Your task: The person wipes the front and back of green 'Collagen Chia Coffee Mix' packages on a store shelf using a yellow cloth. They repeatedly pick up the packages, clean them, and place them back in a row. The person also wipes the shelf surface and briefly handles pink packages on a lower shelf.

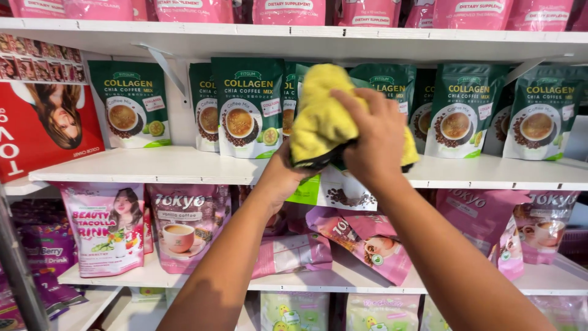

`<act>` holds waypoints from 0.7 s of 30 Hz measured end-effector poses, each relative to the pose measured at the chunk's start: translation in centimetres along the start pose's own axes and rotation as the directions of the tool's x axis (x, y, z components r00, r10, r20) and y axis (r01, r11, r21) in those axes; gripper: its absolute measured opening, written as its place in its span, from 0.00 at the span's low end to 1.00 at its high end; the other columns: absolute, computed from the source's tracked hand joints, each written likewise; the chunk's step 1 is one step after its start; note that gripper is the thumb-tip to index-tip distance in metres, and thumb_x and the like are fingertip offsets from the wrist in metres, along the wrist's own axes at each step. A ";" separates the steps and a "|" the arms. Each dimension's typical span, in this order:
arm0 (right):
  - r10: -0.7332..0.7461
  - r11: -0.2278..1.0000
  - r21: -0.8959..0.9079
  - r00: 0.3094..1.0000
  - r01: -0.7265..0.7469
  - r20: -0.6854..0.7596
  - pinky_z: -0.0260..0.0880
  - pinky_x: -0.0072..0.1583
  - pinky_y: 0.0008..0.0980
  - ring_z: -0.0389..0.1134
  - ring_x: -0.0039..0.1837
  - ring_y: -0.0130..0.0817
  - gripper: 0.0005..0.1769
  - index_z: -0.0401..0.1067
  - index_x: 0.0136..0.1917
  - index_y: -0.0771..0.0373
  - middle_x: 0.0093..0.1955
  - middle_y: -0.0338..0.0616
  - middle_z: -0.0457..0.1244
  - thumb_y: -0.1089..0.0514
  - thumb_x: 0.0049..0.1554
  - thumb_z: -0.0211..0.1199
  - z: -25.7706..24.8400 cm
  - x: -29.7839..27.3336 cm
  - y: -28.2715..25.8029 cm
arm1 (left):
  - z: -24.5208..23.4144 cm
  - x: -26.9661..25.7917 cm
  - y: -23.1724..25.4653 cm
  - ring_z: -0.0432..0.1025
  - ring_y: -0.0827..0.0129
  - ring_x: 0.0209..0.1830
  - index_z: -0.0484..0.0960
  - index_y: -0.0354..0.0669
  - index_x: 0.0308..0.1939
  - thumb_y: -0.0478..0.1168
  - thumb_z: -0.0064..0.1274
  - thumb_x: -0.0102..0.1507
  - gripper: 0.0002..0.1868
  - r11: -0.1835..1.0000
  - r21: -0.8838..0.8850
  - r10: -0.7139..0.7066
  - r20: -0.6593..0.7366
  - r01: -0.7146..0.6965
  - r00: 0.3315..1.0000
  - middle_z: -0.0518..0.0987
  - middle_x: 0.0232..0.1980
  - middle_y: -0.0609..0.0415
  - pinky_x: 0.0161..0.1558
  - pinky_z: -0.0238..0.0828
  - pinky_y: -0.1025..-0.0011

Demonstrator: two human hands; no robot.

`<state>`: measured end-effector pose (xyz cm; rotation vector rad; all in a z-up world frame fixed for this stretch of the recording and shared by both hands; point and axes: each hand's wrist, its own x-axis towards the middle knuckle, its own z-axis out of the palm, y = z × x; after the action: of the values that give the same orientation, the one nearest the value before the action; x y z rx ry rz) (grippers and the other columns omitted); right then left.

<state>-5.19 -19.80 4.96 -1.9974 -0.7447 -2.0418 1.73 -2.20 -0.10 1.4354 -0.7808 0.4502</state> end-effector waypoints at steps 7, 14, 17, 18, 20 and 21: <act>0.030 1.000 -0.004 0.999 -0.030 0.040 0.60 0.61 0.46 0.62 0.63 0.51 0.46 0.72 0.70 0.47 0.66 0.43 0.63 0.74 0.39 0.60 2.5 0.4 1.4 | -1.8 1.6 0.8 0.74 0.69 0.61 0.67 0.42 0.72 0.28 0.64 0.52 0.44 0.997 -0.015 0.072 0.039 -0.072 0.997 0.80 0.63 0.54 0.62 0.69 0.71; 0.191 0.981 -0.042 0.979 -0.188 0.076 0.60 0.61 0.47 0.62 0.63 0.51 0.43 0.74 0.67 0.47 0.64 0.41 0.64 0.74 0.39 0.59 4.5 -0.5 0.8 | -4.4 4.3 -0.9 0.74 0.64 0.59 0.57 0.49 0.75 0.27 0.56 0.56 0.45 0.967 -0.122 -0.230 -0.031 0.224 0.973 0.77 0.64 0.49 0.58 0.70 0.66; 0.132 0.991 -0.046 0.984 -0.127 0.116 0.60 0.59 0.48 0.62 0.64 0.52 0.43 0.75 0.66 0.47 0.62 0.42 0.64 0.74 0.37 0.59 5.0 -0.5 -0.7 | -4.7 5.2 -1.3 0.78 0.61 0.54 0.58 0.45 0.77 0.27 0.46 0.58 0.41 0.937 -0.253 -0.228 0.089 0.243 0.970 0.78 0.63 0.43 0.53 0.76 0.65; 0.109 0.993 -0.057 0.984 -0.102 0.140 0.59 0.57 0.49 0.62 0.64 0.53 0.43 0.76 0.64 0.48 0.61 0.43 0.65 0.74 0.36 0.59 5.1 -0.7 -1.3 | -4.6 4.9 -1.0 0.78 0.61 0.52 0.63 0.41 0.77 0.28 0.46 0.61 0.37 0.923 -0.286 -0.222 0.145 0.256 0.964 0.78 0.63 0.41 0.50 0.77 0.65; 0.138 0.990 -0.020 0.983 -0.137 0.120 0.61 0.60 0.48 0.63 0.64 0.52 0.41 0.75 0.64 0.49 0.62 0.44 0.65 0.74 0.38 0.58 6.1 -1.1 -0.3 | -5.1 5.9 -2.7 0.77 0.63 0.53 0.60 0.42 0.78 0.27 0.46 0.60 0.39 0.917 -0.298 -0.227 0.162 0.267 0.960 0.77 0.64 0.42 0.51 0.76 0.67; 0.165 0.986 0.019 0.981 -0.168 0.102 0.62 0.63 0.47 0.64 0.63 0.52 0.40 0.75 0.65 0.49 0.62 0.45 0.65 0.74 0.40 0.57 6.5 -1.4 0.3 | -5.2 6.3 -3.6 0.77 0.65 0.54 0.58 0.42 0.79 0.26 0.45 0.60 0.41 0.909 -0.312 -0.230 0.176 0.276 0.957 0.77 0.65 0.43 0.52 0.76 0.69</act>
<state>0.77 -17.26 3.44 -2.0835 -0.5975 -1.8404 9.59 1.36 2.11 1.2330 -0.7258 0.0144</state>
